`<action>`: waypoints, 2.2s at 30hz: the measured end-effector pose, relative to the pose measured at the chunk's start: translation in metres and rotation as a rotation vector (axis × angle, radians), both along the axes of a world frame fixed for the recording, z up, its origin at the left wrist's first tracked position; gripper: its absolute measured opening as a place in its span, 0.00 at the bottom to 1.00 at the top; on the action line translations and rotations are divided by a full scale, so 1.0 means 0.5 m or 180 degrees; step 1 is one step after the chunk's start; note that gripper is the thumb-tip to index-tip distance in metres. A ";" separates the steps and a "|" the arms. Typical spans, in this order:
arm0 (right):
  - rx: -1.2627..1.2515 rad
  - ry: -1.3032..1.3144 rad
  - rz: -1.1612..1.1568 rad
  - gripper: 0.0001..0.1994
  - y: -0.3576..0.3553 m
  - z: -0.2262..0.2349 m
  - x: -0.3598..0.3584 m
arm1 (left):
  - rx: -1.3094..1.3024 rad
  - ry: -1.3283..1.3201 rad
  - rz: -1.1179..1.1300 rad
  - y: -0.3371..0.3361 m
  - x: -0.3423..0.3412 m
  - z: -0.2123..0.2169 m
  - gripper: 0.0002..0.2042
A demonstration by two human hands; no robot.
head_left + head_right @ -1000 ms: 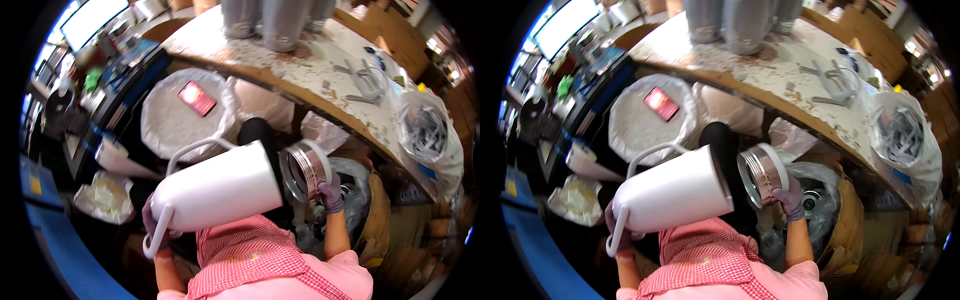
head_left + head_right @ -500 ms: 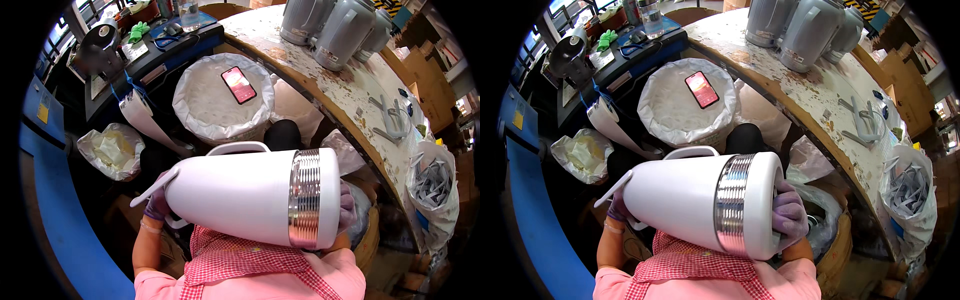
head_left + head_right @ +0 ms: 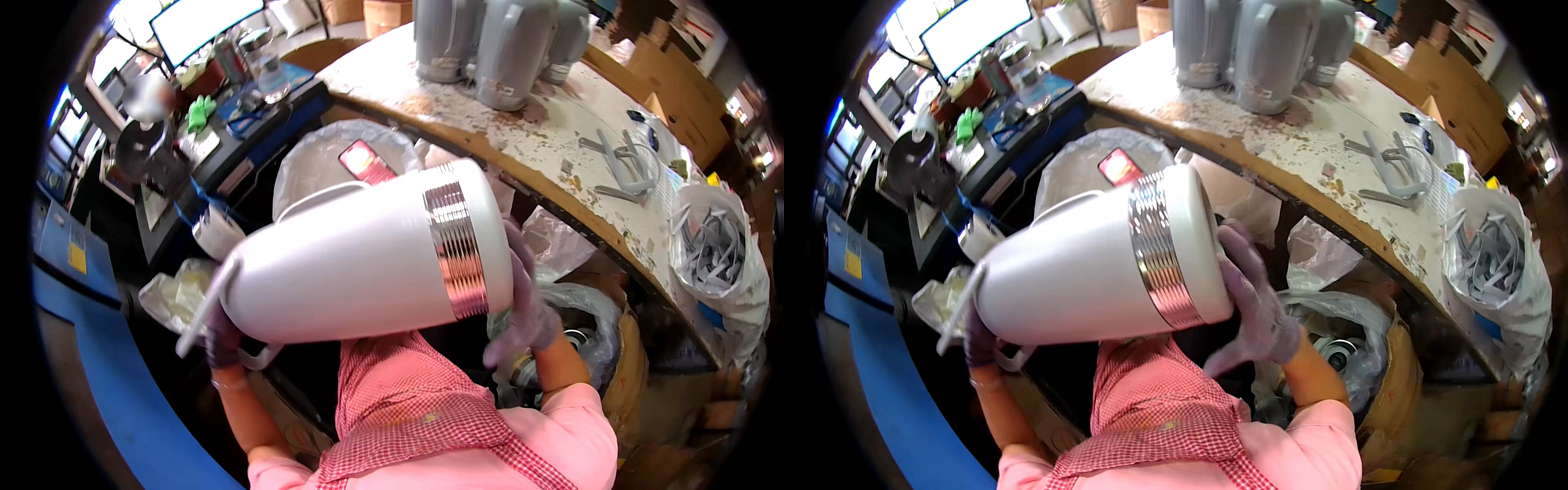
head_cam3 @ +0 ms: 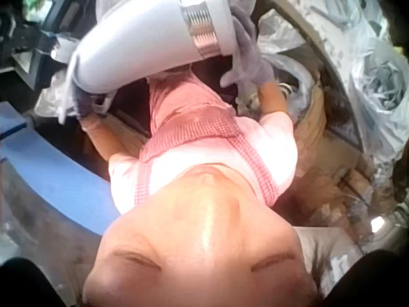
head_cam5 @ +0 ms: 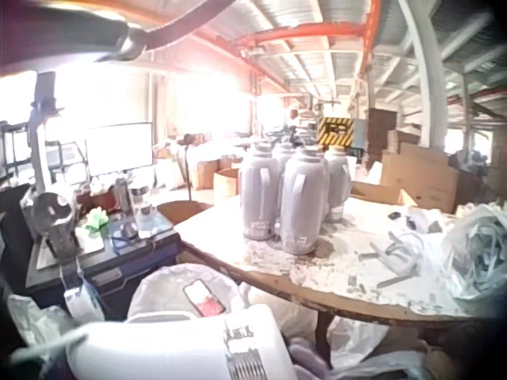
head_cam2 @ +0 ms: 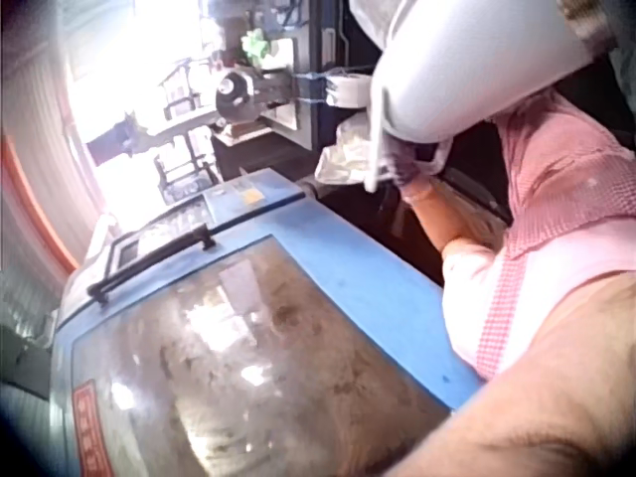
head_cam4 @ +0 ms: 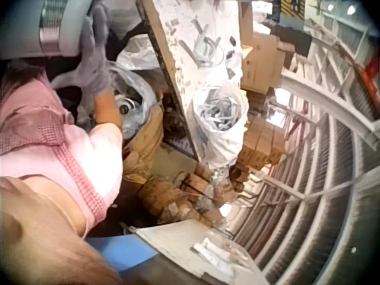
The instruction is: The person assembles white thermos flasks by hand. They pick up a flask body, insert a stopper, attach a handle, and place the completed unit on a table. The process is repeated for multiple units.
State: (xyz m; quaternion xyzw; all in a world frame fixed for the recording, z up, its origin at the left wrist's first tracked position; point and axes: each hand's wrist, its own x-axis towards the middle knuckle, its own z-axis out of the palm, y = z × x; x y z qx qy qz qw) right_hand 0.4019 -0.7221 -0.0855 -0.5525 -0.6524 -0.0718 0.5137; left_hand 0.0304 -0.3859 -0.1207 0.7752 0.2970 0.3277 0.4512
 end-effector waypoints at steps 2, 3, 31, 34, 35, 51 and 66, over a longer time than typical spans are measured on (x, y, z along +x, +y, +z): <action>-0.0081 0.1413 -0.0311 0.52 0.014 -0.114 0.002 | 0.0513 -0.0516 -0.0122 -0.068 0.086 0.031 0.32; -0.0120 0.2123 -0.0474 0.46 0.043 -0.157 0.010 | 0.0751 -0.0829 -0.0175 -0.106 0.125 0.052 0.33; -0.0193 0.3741 0.0816 0.33 0.015 -0.064 -0.015 | 0.0864 -0.0397 -0.0400 -0.144 0.157 0.110 0.27; 0.0063 0.4061 0.0547 0.36 -0.010 -0.026 -0.008 | 0.0566 -0.0273 -0.0612 -0.153 0.175 0.089 0.27; 0.0074 0.4046 0.0461 0.38 -0.025 -0.031 0.004 | 0.0489 -0.0242 -0.0712 -0.154 0.186 0.082 0.27; 0.1828 0.5056 -0.0774 0.34 0.021 -0.003 0.079 | 0.0064 -0.0550 -0.2350 -0.315 0.365 -0.034 0.49; 0.1107 -0.0184 -0.3627 0.15 0.221 -0.070 0.592 | -0.1375 -0.1417 0.0496 -0.196 0.164 -0.049 0.25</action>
